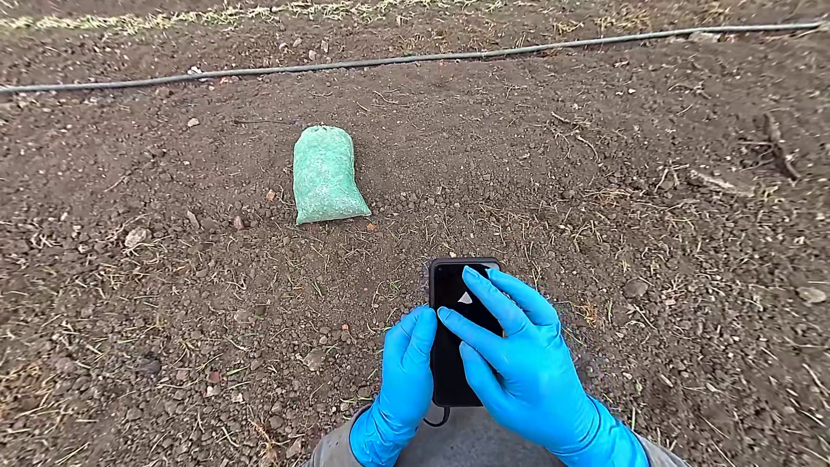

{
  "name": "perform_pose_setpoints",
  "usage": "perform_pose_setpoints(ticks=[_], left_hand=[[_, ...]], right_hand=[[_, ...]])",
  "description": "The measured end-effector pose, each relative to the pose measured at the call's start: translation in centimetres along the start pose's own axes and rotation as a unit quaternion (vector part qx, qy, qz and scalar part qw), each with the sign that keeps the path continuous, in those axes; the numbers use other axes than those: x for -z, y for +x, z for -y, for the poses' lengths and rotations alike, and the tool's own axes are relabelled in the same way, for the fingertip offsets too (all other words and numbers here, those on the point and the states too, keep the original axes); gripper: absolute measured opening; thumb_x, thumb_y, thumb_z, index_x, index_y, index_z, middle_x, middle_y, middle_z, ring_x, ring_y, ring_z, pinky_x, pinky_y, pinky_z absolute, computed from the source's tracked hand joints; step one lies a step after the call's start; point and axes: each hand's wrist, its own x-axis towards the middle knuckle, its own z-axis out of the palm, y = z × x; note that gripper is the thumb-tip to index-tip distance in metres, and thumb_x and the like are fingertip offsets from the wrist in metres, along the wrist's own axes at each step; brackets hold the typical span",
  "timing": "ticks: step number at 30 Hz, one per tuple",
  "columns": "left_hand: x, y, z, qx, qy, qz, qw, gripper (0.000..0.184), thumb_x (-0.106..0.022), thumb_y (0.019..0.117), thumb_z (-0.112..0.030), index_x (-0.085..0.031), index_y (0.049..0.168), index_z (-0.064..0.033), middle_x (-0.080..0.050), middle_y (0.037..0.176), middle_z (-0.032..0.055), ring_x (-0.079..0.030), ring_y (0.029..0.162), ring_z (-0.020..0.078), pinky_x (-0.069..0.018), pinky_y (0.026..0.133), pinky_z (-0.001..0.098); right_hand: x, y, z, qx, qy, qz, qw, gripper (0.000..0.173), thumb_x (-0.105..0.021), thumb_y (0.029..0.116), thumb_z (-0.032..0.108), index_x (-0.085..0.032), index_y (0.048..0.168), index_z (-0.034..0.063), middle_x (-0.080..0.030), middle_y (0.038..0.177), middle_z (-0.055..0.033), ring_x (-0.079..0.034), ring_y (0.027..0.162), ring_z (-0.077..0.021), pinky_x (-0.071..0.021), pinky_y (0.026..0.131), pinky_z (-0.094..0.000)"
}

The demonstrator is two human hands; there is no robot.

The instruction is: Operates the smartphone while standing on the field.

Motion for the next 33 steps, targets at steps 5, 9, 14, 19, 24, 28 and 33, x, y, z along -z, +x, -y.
perform_pose_setpoints(ticks=[5, 9, 14, 19, 24, 28, 33], left_hand=[[0.2, 0.0, 0.0, 0.018, -0.005, -0.003, 1.000, 0.046, -0.037, 0.1131, -0.026, -0.072, 0.100, 0.0012, -0.074, 0.088, 0.0129, -0.074, 0.083, 0.0168, -0.0635, 0.080, 0.0345], [0.4, -0.1, 0.2, 0.022, -0.006, -0.014, 1.000, 0.047, -0.038, 0.1129, -0.029, -0.072, 0.099, 0.0002, -0.074, 0.087, 0.0129, -0.074, 0.082, 0.0181, -0.0638, 0.079, 0.0360], [0.4, 0.0, 0.2, 0.027, -0.008, -0.024, 0.999, 0.048, -0.038, 0.1125, -0.029, -0.072, 0.098, 0.0008, -0.073, 0.088, 0.0140, -0.074, 0.083, 0.0196, -0.0638, 0.080, 0.0373], [0.3, 0.0, 0.2, 0.028, -0.012, -0.022, 0.999, 0.046, -0.038, 0.1123, -0.028, -0.072, 0.098, 0.0001, -0.073, 0.088, 0.0133, -0.074, 0.083, 0.0189, -0.0637, 0.080, 0.0369], [0.3, 0.1, 0.1, 0.029, -0.014, -0.014, 0.999, 0.047, -0.038, 0.1125, -0.028, -0.072, 0.098, 0.0003, -0.073, 0.088, 0.0136, -0.074, 0.083, 0.0191, -0.0639, 0.080, 0.0371], [0.3, 0.1, 0.2, 0.023, -0.011, -0.017, 1.000, 0.047, -0.038, 0.1124, -0.029, -0.071, 0.095, -0.0002, -0.073, 0.086, 0.0129, -0.074, 0.082, 0.0189, -0.0636, 0.079, 0.0369], [0.3, 0.0, 0.2, 0.026, -0.014, -0.018, 0.999, 0.047, -0.038, 0.1122, -0.028, -0.071, 0.096, 0.0002, -0.072, 0.086, 0.0137, -0.074, 0.082, 0.0194, -0.0636, 0.080, 0.0376]], right_hand=[[0.3, 0.2, 0.0, -0.009, 0.030, -0.046, 0.998, 0.036, -0.048, 0.0993, 0.021, -0.077, 0.120, 0.0269, -0.053, 0.153, 0.0005, -0.036, 0.149, -0.0254, -0.0301, 0.120, -0.0491], [0.9, 0.2, -0.4, -0.025, 0.050, -0.095, 0.994, 0.036, -0.046, 0.1009, 0.022, -0.076, 0.120, 0.0234, -0.058, 0.149, 0.0001, -0.041, 0.146, -0.0234, -0.0329, 0.119, -0.0447], [0.7, -0.5, -0.8, -0.046, 0.053, -0.098, 0.993, 0.037, -0.045, 0.1014, 0.022, -0.077, 0.119, 0.0216, -0.061, 0.146, -0.0007, -0.045, 0.144, -0.0233, -0.0351, 0.118, -0.0443], [0.7, -0.8, -0.8, -0.056, 0.051, -0.096, 0.993, 0.036, -0.045, 0.1011, 0.022, -0.078, 0.118, 0.0215, -0.062, 0.144, -0.0003, -0.045, 0.144, -0.0229, -0.0355, 0.118, -0.0442], [0.6, -0.9, -0.8, -0.053, 0.054, -0.084, 0.994, 0.037, -0.045, 0.1008, 0.021, -0.077, 0.118, 0.0214, -0.061, 0.146, 0.0003, -0.044, 0.144, -0.0222, -0.0345, 0.118, -0.0444], [0.5, -1.1, -0.8, -0.050, 0.057, -0.080, 0.994, 0.037, -0.045, 0.1007, 0.022, -0.077, 0.118, 0.0222, -0.061, 0.145, 0.0013, -0.045, 0.144, -0.0222, -0.0352, 0.117, -0.0450], [0.8, -1.1, -1.0, -0.060, 0.058, -0.097, 0.992, 0.037, -0.044, 0.1017, 0.021, -0.077, 0.118, 0.0202, -0.063, 0.143, 0.0002, -0.047, 0.143, -0.0221, -0.0368, 0.117, -0.0433]])
